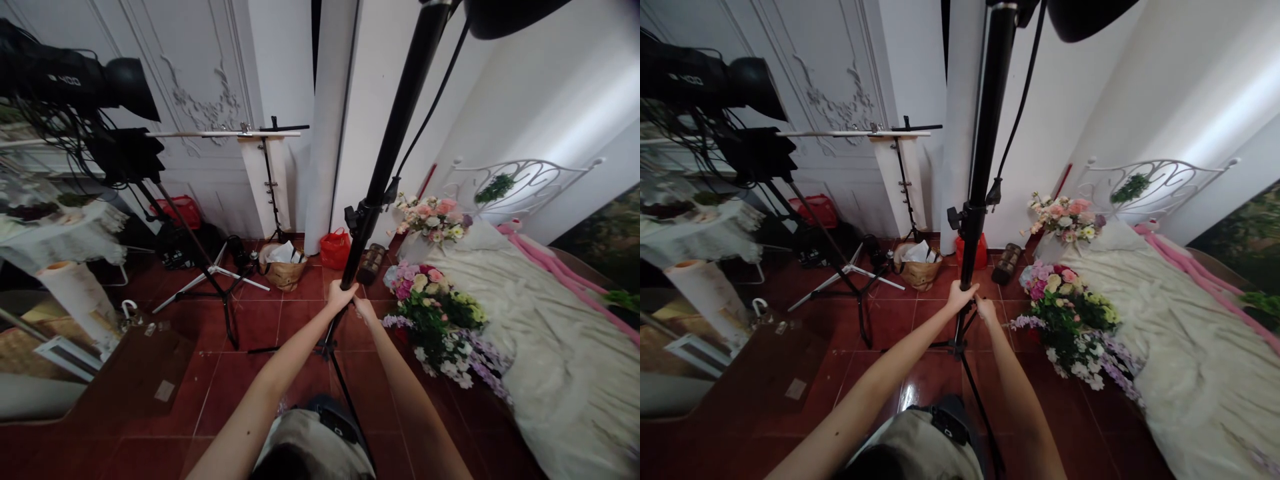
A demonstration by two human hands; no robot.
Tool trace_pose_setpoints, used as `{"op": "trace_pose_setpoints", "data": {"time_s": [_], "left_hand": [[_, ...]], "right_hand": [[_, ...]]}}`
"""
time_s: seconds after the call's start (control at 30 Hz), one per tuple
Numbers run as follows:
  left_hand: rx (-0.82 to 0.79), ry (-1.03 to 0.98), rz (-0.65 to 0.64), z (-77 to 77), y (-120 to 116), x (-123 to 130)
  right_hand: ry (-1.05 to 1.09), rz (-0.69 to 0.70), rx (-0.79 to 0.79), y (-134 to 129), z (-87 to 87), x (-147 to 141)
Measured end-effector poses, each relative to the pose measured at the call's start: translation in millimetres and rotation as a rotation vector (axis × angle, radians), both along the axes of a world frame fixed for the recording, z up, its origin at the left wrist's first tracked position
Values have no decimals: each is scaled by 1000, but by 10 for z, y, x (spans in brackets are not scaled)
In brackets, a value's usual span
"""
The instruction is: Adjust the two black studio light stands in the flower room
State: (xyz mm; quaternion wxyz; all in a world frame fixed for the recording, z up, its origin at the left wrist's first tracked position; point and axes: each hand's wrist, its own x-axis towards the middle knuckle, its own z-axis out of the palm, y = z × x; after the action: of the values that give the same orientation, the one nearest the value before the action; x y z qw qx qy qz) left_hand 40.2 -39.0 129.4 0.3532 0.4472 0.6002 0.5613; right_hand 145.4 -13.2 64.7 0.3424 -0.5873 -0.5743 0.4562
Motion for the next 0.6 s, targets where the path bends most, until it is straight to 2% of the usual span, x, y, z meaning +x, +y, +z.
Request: {"op": "trace_pose_setpoints", "data": {"time_s": [0.1, 0.2, 0.3, 0.43, 0.5, 0.6], "left_hand": [[55, -23, -66, 92, -56, -45], [125, -68, -109, 292, -74, -57], [197, -111, -126, 581, -48, -36], [246, -139, -128, 888, -10, 3], [241, -145, -110, 947, -7, 15], [243, -143, -104, 941, -8, 18]], "right_hand": [[51, -26, 96, -120, -45, 20], [152, 68, 219, -266, -109, 92], [181, 175, 190, -348, -179, 181], [224, 204, 136, -341, -258, 245], [249, 204, 149, -331, -294, 244], [258, 189, 160, -335, -350, 215]]}}
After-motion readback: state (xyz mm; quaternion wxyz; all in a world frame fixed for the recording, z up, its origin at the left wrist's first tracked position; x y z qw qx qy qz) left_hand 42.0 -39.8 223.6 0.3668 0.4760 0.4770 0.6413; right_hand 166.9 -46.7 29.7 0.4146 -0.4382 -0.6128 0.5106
